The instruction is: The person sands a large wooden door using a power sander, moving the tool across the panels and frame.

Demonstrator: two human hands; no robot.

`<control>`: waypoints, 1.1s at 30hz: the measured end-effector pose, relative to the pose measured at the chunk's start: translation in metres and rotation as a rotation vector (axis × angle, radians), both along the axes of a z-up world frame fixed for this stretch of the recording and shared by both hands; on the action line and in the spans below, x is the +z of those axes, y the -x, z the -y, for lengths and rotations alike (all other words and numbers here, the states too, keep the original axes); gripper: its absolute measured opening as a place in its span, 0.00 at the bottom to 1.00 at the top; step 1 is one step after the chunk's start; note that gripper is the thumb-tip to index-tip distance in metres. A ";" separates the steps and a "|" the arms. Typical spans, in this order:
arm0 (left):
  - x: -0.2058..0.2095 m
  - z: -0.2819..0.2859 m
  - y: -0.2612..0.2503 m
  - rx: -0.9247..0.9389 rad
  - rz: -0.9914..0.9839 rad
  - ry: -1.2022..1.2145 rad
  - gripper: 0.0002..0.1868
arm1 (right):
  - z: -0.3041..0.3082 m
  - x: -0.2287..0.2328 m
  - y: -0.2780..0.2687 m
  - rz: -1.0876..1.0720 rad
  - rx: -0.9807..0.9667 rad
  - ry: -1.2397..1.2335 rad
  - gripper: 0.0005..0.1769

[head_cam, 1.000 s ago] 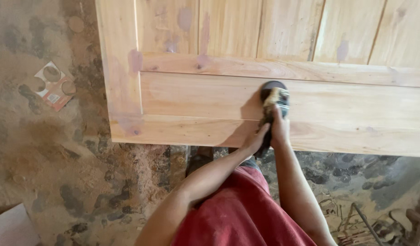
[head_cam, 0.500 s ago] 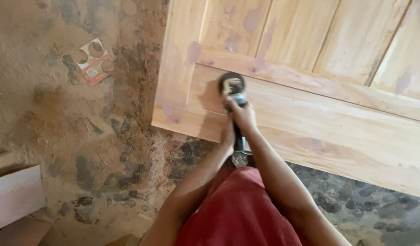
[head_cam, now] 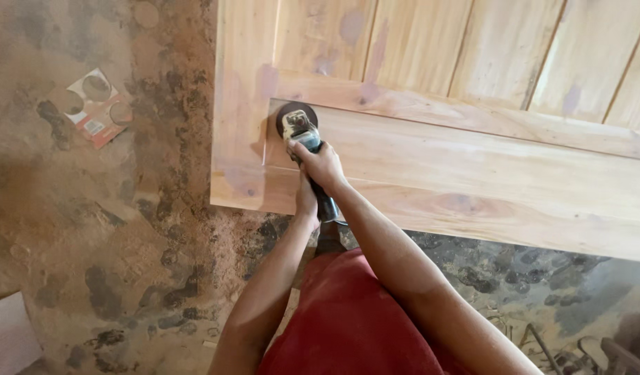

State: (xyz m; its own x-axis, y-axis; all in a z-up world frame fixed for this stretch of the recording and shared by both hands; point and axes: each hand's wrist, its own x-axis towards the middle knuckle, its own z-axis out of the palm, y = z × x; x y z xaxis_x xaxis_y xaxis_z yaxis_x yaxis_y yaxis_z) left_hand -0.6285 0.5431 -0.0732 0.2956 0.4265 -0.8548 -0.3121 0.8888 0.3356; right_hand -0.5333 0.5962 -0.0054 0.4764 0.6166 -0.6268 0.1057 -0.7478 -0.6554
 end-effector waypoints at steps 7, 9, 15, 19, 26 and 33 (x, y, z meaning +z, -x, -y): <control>-0.004 0.042 -0.041 -0.150 0.018 -0.020 0.37 | 0.045 0.013 -0.047 -0.089 -0.108 0.043 0.38; -0.003 0.055 -0.057 -0.198 -0.005 -0.009 0.37 | 0.062 0.013 -0.062 -0.096 -0.163 0.016 0.38; -0.003 0.094 -0.104 -0.436 -0.124 -0.065 0.38 | 0.114 0.002 -0.110 -0.194 -0.398 -0.101 0.35; 0.000 0.118 -0.140 -0.577 -0.128 -0.182 0.39 | 0.151 0.003 -0.145 -0.286 -0.517 -0.160 0.31; 0.009 0.164 -0.220 -0.838 -0.086 -0.187 0.39 | 0.222 -0.001 -0.226 -0.350 -0.731 -0.236 0.33; -0.027 0.200 -0.281 -0.822 0.084 -0.473 0.42 | 0.265 -0.003 -0.273 -0.391 -0.878 -0.300 0.33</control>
